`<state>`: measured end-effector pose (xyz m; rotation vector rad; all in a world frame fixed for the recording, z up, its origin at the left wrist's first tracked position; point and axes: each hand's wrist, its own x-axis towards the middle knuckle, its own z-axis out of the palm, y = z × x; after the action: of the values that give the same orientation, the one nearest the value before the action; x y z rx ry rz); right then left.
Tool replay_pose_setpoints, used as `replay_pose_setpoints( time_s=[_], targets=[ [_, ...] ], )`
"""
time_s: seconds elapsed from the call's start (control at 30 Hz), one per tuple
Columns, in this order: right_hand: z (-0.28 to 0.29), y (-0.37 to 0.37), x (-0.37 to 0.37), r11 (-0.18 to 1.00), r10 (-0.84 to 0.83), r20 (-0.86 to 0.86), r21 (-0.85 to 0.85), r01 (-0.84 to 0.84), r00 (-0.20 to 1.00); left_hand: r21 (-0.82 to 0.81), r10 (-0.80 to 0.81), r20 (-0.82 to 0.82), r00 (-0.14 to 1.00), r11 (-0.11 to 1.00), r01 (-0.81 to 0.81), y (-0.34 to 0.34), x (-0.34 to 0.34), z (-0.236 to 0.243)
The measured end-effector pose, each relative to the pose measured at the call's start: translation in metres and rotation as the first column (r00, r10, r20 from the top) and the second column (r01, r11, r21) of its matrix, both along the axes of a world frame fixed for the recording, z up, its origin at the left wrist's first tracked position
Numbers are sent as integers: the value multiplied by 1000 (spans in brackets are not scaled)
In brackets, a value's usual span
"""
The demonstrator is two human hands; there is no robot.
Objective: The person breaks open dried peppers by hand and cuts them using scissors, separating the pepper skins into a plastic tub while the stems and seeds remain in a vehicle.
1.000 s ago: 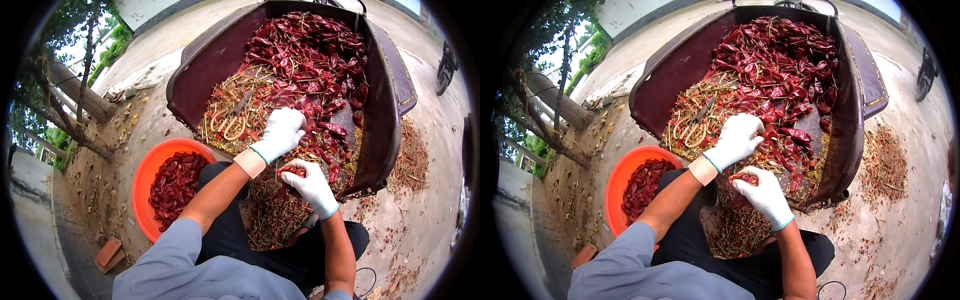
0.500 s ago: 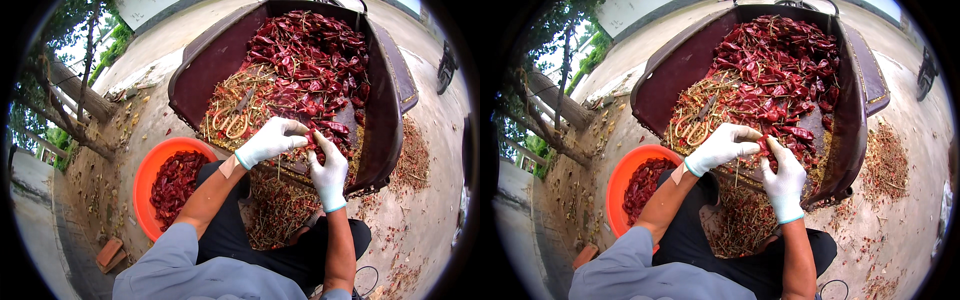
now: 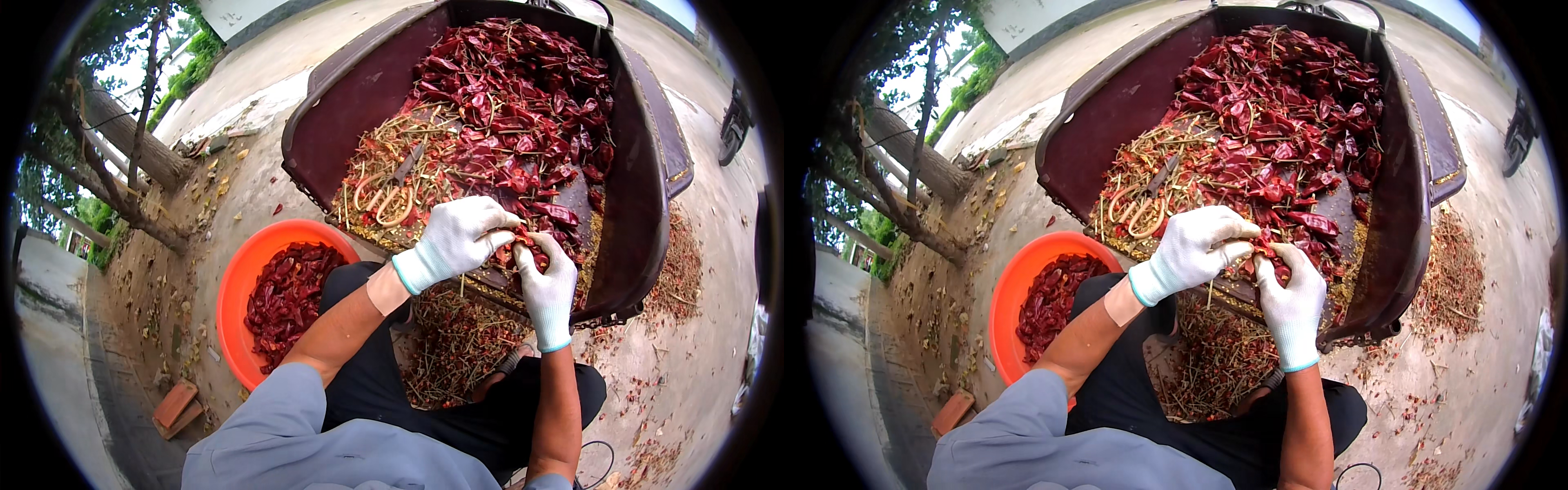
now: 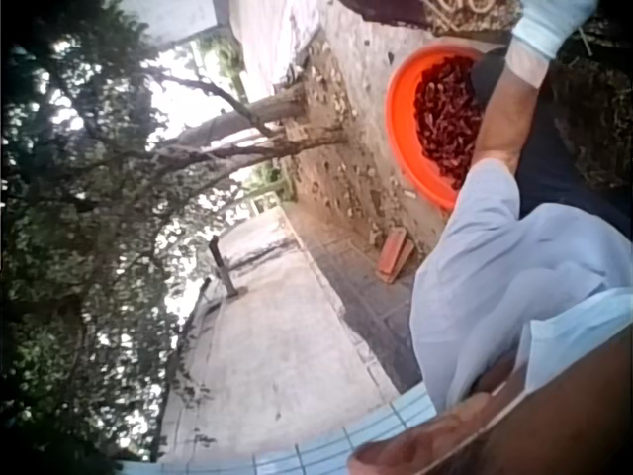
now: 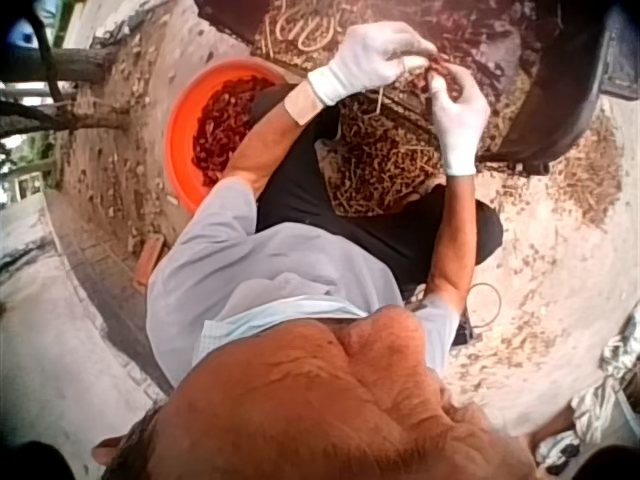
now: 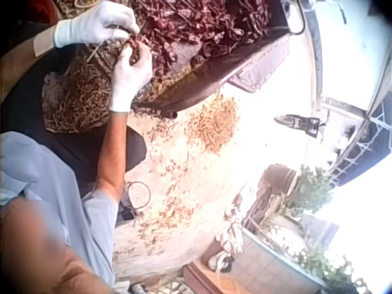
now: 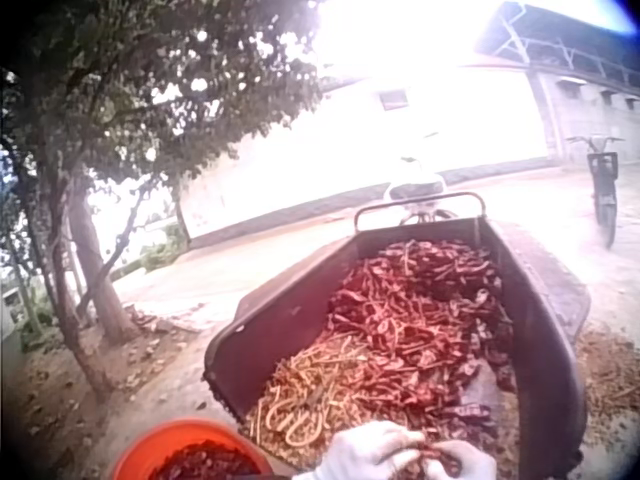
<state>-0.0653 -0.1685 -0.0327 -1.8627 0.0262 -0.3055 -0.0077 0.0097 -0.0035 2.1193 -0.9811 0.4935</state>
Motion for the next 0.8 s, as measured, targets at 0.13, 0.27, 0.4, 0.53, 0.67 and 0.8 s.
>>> replay_pose_setpoints(
  time_s=[0.13, 0.27, 0.4, 0.53, 0.67, 0.8],
  targets=[
    [8, -7, -2, 941, 125, -76, 327, -94, 989, -160, -85, -313, 946, 986, 36, -3, -2, 5],
    [15, -9, -6, 842, 241, -222, 531, -90, 945, -121, -57, -252, 966, 992, 27, -3, -1, 3],
    [19, -4, -7, 788, 272, -253, 613, -64, 928, -109, -8, -236, 972, 994, -18, -7, -3, -1],
    [13, -3, -4, 828, 235, -219, 556, -77, 947, -93, 25, -105, 994, 995, -34, -9, -3, -5],
    [11, -2, -4, 847, 190, -172, 527, -72, 967, 62, 52, 150, 987, 996, -62, -7, -1, -7],
    [5, -2, -4, 826, 213, -155, 557, -93, 965, 65, 59, 118, 991, 996, -67, -7, -3, -6]
  ],
)
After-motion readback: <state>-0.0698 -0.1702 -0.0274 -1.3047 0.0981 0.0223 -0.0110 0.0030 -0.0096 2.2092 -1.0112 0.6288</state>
